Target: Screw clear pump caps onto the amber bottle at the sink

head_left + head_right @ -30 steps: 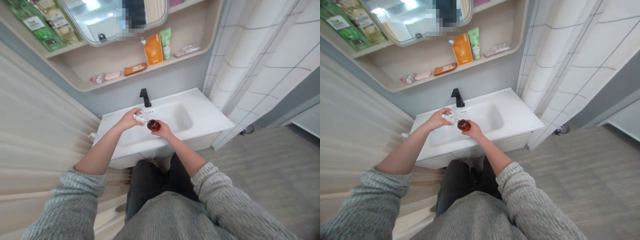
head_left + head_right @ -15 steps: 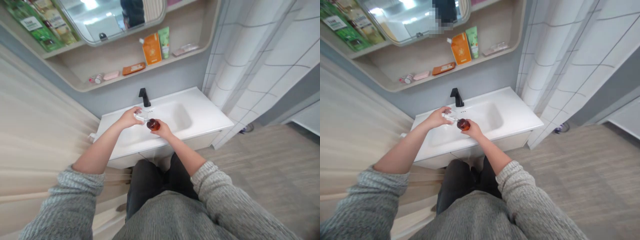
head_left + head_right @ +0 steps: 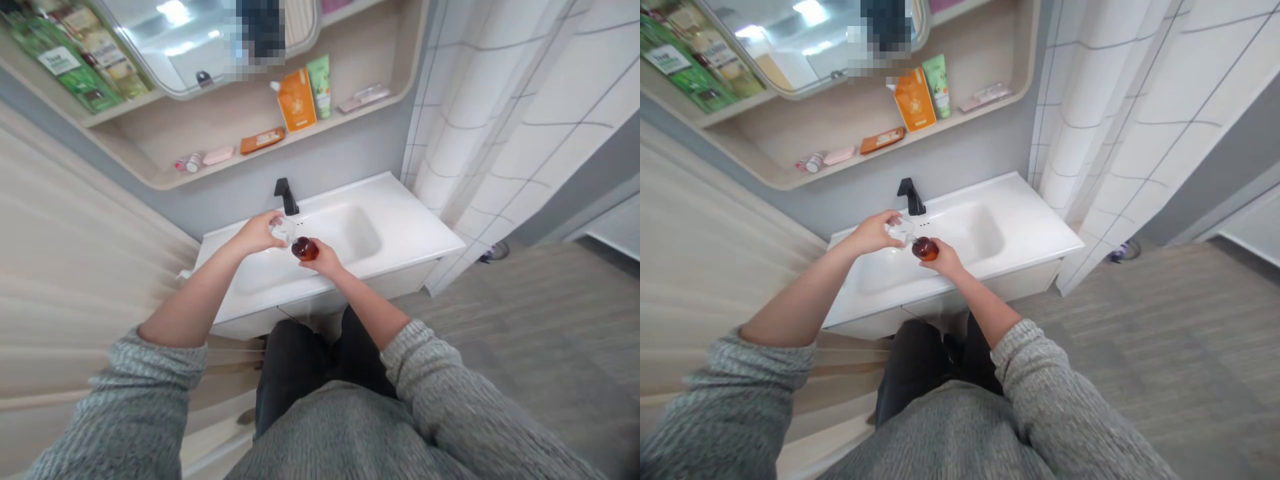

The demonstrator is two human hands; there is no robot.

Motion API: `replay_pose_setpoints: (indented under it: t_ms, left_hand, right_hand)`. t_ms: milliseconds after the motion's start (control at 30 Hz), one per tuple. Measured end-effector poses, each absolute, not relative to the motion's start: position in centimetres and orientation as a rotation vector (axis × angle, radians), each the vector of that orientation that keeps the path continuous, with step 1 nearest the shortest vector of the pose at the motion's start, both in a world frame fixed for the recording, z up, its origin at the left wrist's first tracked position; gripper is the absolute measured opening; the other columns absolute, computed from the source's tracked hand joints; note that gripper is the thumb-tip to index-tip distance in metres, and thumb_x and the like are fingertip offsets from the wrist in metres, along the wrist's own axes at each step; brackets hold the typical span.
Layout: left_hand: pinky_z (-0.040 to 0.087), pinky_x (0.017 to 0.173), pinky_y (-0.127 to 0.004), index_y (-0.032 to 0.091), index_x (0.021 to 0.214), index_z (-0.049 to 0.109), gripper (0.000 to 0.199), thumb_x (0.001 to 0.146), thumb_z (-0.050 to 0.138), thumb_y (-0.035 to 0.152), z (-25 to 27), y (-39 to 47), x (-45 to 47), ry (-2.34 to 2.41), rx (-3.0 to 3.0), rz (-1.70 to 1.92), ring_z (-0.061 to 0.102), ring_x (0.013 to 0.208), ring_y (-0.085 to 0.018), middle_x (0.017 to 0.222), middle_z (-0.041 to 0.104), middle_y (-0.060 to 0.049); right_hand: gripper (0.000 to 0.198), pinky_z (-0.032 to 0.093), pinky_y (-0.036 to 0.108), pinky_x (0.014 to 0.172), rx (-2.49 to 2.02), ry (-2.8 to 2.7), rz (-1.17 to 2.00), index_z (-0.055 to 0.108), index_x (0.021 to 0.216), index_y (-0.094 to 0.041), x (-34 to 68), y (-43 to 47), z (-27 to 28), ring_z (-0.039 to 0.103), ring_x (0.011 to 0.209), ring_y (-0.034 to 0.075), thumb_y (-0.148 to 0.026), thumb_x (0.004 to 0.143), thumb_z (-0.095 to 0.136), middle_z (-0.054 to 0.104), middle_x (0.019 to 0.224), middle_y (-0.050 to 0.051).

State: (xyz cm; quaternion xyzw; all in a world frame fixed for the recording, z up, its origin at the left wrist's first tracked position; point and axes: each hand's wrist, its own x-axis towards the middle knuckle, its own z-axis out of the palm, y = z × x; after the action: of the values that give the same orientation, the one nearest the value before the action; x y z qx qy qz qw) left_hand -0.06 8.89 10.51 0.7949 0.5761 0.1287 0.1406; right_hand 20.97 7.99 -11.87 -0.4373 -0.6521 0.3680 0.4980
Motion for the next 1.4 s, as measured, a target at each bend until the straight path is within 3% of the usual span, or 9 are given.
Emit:
replay_pose_setpoints:
  t_ms: [933,1400]
  left_hand:
    - [0.057,0.110,-0.043,0.025,0.145,0.071,0.085,0.066,0.095,0.043,14.0,8.5,3.9,1.706,2.563,-0.010,0.075,0.126,-0.038,0.141,0.079,-0.010]
    - [0.059,0.103,-0.046,0.026,0.133,0.076,0.081,0.058,0.100,0.041,14.1,9.3,4.5,1.697,2.545,0.017,0.076,0.117,-0.041,0.126,0.081,-0.011]
  right_hand:
    - [0.087,0.061,0.051,0.114,-1.025,-1.533,0.885,0.070,0.144,-0.025,20.8,8.1,-12.0,0.079,0.123,0.035,-0.041,0.065,0.105,0.082,0.135,0.009]
    - [0.086,0.062,0.050,0.112,-1.029,-1.529,0.922,0.069,0.143,-0.026,20.9,7.9,-11.8,0.080,0.121,0.034,-0.041,0.067,0.105,0.083,0.132,0.007]
